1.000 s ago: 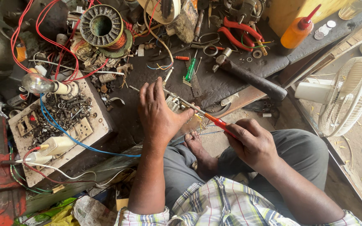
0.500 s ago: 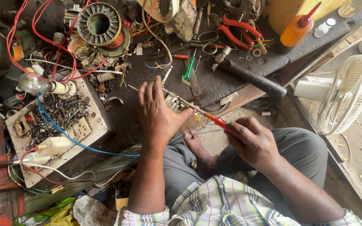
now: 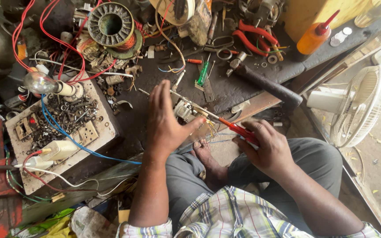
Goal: The person is repairing a small electric motor on a cluttered workbench. They use a screwdriver to adjust internal components and a hammer to tap the motor housing, while manipulating wires and the motor shaft.
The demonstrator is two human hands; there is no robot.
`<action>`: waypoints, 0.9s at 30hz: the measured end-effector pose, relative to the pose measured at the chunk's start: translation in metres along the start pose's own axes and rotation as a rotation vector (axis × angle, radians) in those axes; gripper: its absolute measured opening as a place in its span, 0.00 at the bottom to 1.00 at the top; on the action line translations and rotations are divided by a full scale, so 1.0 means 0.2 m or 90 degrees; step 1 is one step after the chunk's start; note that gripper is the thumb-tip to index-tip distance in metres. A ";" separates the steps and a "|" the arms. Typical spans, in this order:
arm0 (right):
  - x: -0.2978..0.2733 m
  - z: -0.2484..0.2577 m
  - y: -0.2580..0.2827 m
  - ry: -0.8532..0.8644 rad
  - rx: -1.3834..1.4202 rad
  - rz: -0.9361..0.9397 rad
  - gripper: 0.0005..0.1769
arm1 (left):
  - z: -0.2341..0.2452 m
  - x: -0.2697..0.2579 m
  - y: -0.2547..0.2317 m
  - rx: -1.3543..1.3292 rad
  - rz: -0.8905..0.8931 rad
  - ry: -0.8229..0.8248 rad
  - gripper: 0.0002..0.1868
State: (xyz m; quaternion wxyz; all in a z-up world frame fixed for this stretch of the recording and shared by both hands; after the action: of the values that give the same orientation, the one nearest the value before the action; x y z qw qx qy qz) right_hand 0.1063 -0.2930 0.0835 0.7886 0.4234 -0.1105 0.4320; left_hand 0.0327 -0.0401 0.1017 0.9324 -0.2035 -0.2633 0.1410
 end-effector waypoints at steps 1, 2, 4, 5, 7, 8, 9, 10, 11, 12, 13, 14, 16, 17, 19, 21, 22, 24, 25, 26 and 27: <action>0.00 0.00 -0.01 -0.003 -0.011 -0.002 0.21 | 0.01 -0.03 0.03 -0.053 -0.001 -0.028 0.63; 0.00 -0.01 -0.02 -0.005 -0.022 -0.005 0.19 | 0.01 -0.05 0.05 -0.105 -0.002 -0.056 0.61; -0.01 -0.01 -0.03 -0.007 -0.042 -0.020 0.17 | -0.02 -0.08 0.09 -0.127 -0.029 -0.114 0.57; 0.00 -0.01 -0.03 -0.007 -0.050 -0.027 0.16 | -0.02 -0.10 0.11 -0.135 -0.038 -0.149 0.55; 0.03 0.00 -0.01 -0.020 -0.095 0.001 0.14 | -0.04 -0.12 0.14 -0.130 -0.071 -0.179 0.53; 0.04 0.01 0.00 -0.033 -0.131 0.037 0.13 | -0.05 -0.12 0.15 -0.126 -0.088 -0.195 0.53; 0.05 0.02 0.02 -0.047 -0.166 0.072 0.13 | -0.06 -0.11 0.16 -0.139 -0.102 -0.207 0.53; 0.05 0.01 0.01 -0.020 -0.177 0.046 0.12 | -0.07 -0.10 0.16 -0.153 -0.117 -0.219 0.53; 0.05 0.00 0.00 0.005 -0.191 0.017 0.11 | -0.07 -0.09 0.16 -0.169 -0.136 -0.228 0.53; 0.05 -0.01 -0.01 0.029 -0.206 -0.012 0.10 | -0.07 -0.09 0.17 -0.169 -0.133 -0.237 0.54; 0.05 -0.01 -0.02 0.033 -0.155 -0.028 0.09 | -0.07 -0.09 0.17 -0.172 -0.130 -0.243 0.55; 0.06 -0.01 -0.03 0.037 -0.103 -0.043 0.09 | -0.08 -0.09 0.17 -0.176 -0.127 -0.249 0.56; 0.05 -0.01 -0.04 0.053 -0.054 -0.083 0.11 | -0.08 -0.09 0.18 -0.173 -0.145 -0.242 0.55; 0.05 -0.01 -0.05 0.064 -0.055 -0.105 0.14 | -0.08 -0.10 0.18 -0.173 -0.153 -0.240 0.54; 0.05 -0.01 -0.05 0.061 -0.072 -0.117 0.16 | -0.08 -0.11 0.17 -0.169 -0.154 -0.238 0.53; 0.06 -0.01 -0.04 0.033 -0.103 -0.099 0.15 | -0.07 -0.11 0.17 -0.172 -0.156 -0.238 0.52; 0.06 -0.01 -0.04 0.031 -0.101 -0.095 0.14 | -0.07 -0.10 0.17 -0.178 -0.157 -0.237 0.51; 0.06 -0.02 -0.04 0.025 -0.097 -0.088 0.13 | -0.07 -0.10 0.17 -0.188 -0.158 -0.237 0.51; 0.06 -0.02 -0.04 0.026 -0.103 -0.083 0.13 | -0.07 -0.11 0.17 -0.192 -0.157 -0.237 0.51; 0.06 -0.02 -0.04 0.027 -0.109 -0.077 0.13 | -0.07 -0.11 0.17 -0.195 -0.156 -0.238 0.51; 0.05 -0.02 -0.04 0.028 -0.114 -0.075 0.12 | -0.07 -0.11 0.17 -0.195 -0.157 -0.238 0.51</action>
State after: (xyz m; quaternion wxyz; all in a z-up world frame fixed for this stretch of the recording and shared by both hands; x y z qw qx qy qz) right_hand 0.1187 -0.2868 0.0820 0.8495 0.3473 -0.1065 0.3826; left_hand 0.0167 -0.0230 0.0667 0.8362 -0.2791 -0.4717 0.0196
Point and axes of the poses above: each hand's wrist, its own x-axis towards the middle knuckle, its own z-axis out of the back of the hand, y = z × x, the point moved 4 cm from there along x, towards the middle knuckle, and after that the axes turned 2 degrees about -y, right-handed, at the moved point
